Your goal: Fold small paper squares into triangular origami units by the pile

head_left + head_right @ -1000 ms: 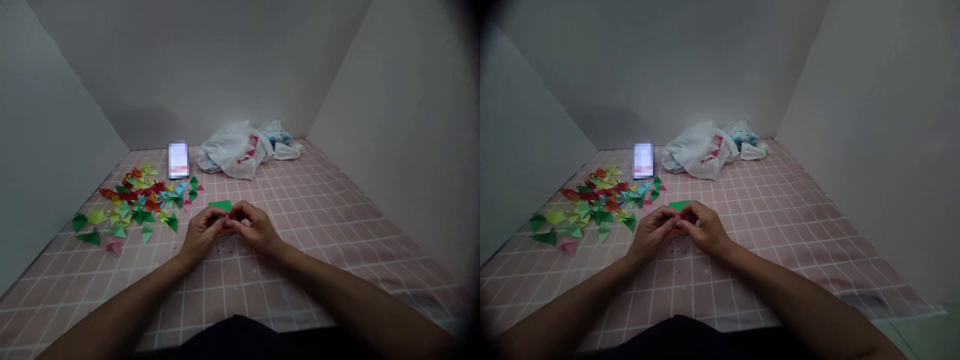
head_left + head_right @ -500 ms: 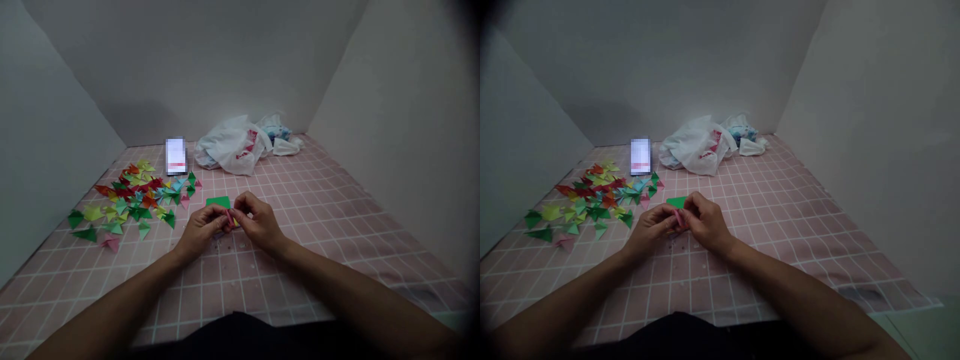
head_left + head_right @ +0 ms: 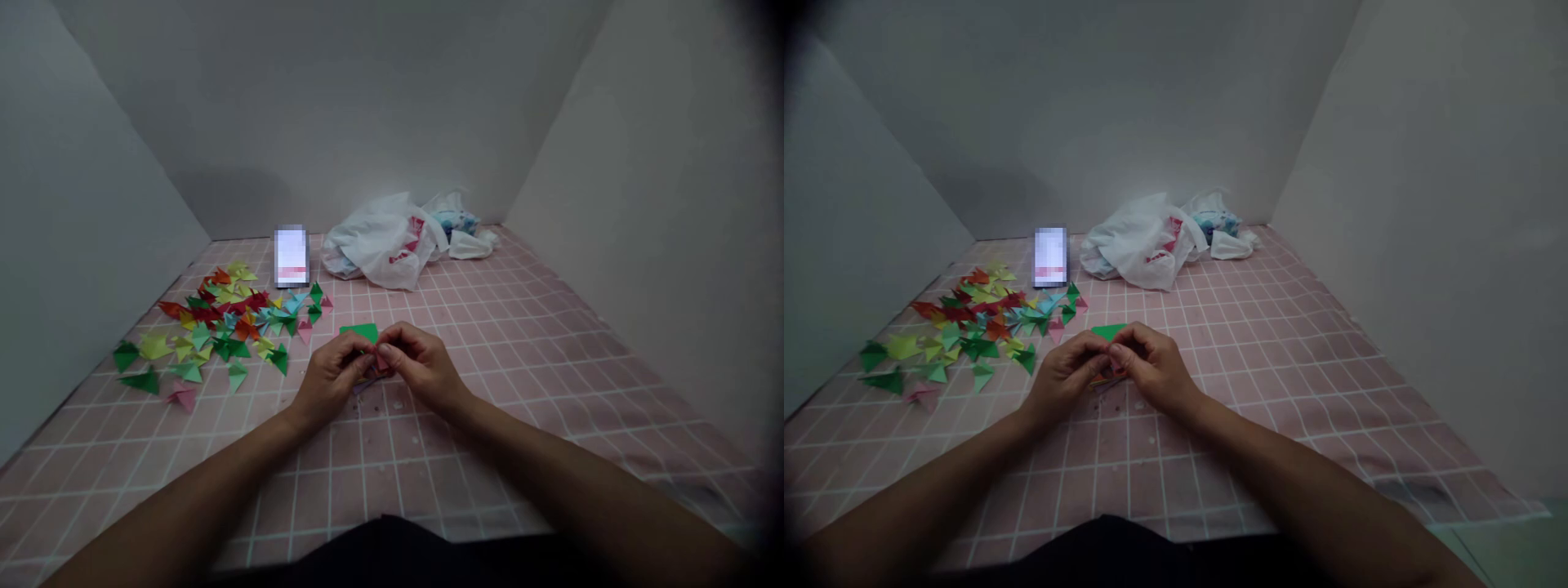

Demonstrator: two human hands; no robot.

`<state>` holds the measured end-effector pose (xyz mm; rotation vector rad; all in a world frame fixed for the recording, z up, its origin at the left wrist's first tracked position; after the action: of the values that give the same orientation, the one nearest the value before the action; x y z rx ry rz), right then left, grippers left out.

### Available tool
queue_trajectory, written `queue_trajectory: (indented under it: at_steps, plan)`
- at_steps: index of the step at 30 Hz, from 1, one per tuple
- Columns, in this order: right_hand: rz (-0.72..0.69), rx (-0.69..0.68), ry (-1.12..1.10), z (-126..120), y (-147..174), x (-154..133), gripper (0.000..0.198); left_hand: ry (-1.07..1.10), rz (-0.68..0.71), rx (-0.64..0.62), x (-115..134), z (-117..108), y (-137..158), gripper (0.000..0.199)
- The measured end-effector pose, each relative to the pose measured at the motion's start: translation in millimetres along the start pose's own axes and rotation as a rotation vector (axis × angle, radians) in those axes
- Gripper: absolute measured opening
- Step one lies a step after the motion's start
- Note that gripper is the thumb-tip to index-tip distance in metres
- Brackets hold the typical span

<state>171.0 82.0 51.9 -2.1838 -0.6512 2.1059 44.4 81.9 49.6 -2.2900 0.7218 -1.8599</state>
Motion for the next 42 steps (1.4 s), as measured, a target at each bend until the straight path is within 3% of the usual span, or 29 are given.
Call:
queue_trajectory:
  at_steps: [42]
  plan:
    - [0.014,-0.026,-0.019,3,-2,4,0.01,-0.336,0.192,-0.017,16,0,1,0.012]
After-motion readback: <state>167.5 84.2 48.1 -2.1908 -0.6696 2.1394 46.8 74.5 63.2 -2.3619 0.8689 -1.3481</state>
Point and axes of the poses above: each hand's wrist, its own y-axis away from the middle knuckle, its own z-axis out of the palm, x = y × z, the point moved 9 cm from there along -y, towards the middle knuckle, and after that the axes turned 1 degree about z, right-handed, at the moved point
